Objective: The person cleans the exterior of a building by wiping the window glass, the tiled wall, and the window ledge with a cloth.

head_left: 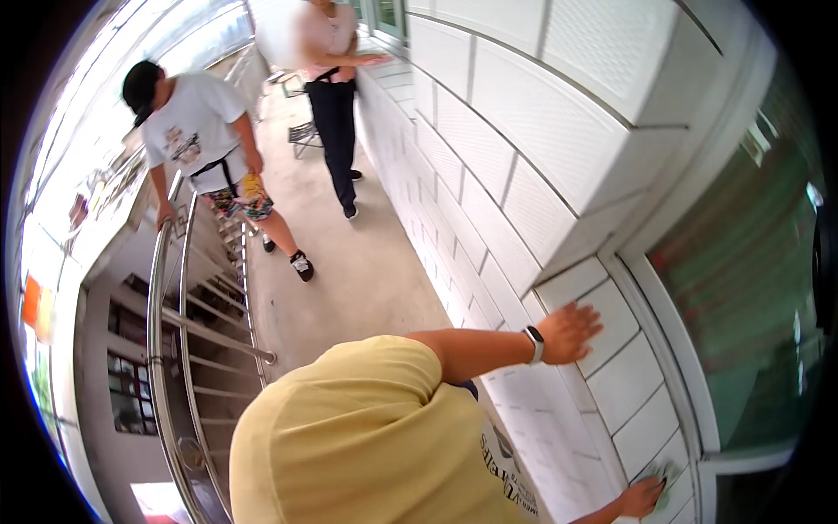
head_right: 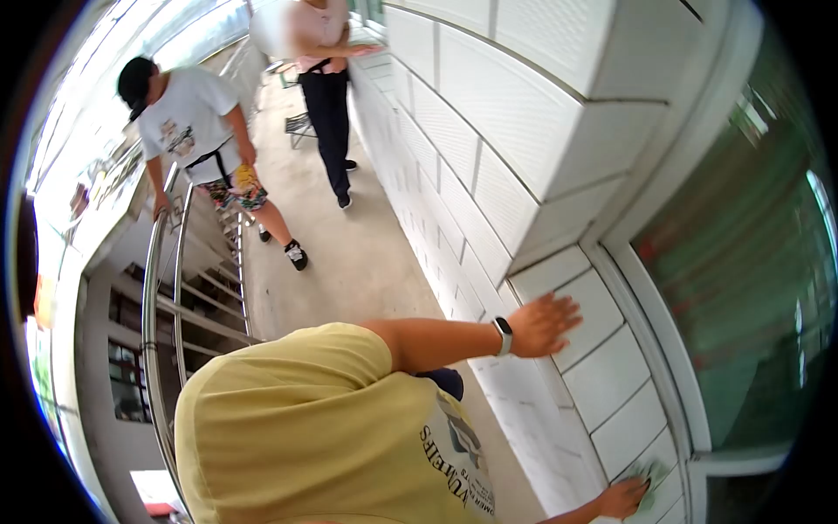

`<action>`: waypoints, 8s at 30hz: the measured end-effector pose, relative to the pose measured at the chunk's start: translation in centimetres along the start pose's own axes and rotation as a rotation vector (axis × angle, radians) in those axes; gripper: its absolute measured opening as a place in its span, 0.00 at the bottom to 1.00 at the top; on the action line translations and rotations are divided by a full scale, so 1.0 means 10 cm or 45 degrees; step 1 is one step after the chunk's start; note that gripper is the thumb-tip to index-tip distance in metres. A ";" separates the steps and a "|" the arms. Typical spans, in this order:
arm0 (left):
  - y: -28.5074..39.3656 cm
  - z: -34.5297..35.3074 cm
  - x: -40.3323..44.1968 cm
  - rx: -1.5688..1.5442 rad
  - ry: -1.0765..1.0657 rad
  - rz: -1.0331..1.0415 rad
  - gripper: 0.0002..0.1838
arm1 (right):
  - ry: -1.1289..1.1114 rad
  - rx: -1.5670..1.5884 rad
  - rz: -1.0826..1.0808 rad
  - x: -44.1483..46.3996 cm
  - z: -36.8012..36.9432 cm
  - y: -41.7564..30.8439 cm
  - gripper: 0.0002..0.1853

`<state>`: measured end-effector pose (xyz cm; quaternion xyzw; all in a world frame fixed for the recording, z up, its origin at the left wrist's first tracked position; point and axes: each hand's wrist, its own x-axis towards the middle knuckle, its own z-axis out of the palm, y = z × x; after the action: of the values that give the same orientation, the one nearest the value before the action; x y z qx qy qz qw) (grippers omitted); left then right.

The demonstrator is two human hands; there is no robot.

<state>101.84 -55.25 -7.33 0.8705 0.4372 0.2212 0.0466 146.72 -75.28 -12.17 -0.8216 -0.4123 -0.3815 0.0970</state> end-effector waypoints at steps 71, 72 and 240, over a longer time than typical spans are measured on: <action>0.11 -0.21 0.04 0.119 0.092 0.051 0.23 | -0.163 0.220 0.382 0.09 -0.49 -0.35 0.21; 0.10 -0.18 0.03 0.127 0.104 0.067 0.23 | -0.168 0.232 0.379 0.09 -0.48 -0.34 0.20; -0.42 -0.35 0.28 -0.059 0.279 -0.115 0.16 | -0.652 0.358 0.236 1.26 0.20 -0.09 0.18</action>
<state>98.67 -50.83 -4.39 0.8192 0.4731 0.3229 0.0284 151.80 -66.12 -4.78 -0.9036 -0.3956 -0.0909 0.1372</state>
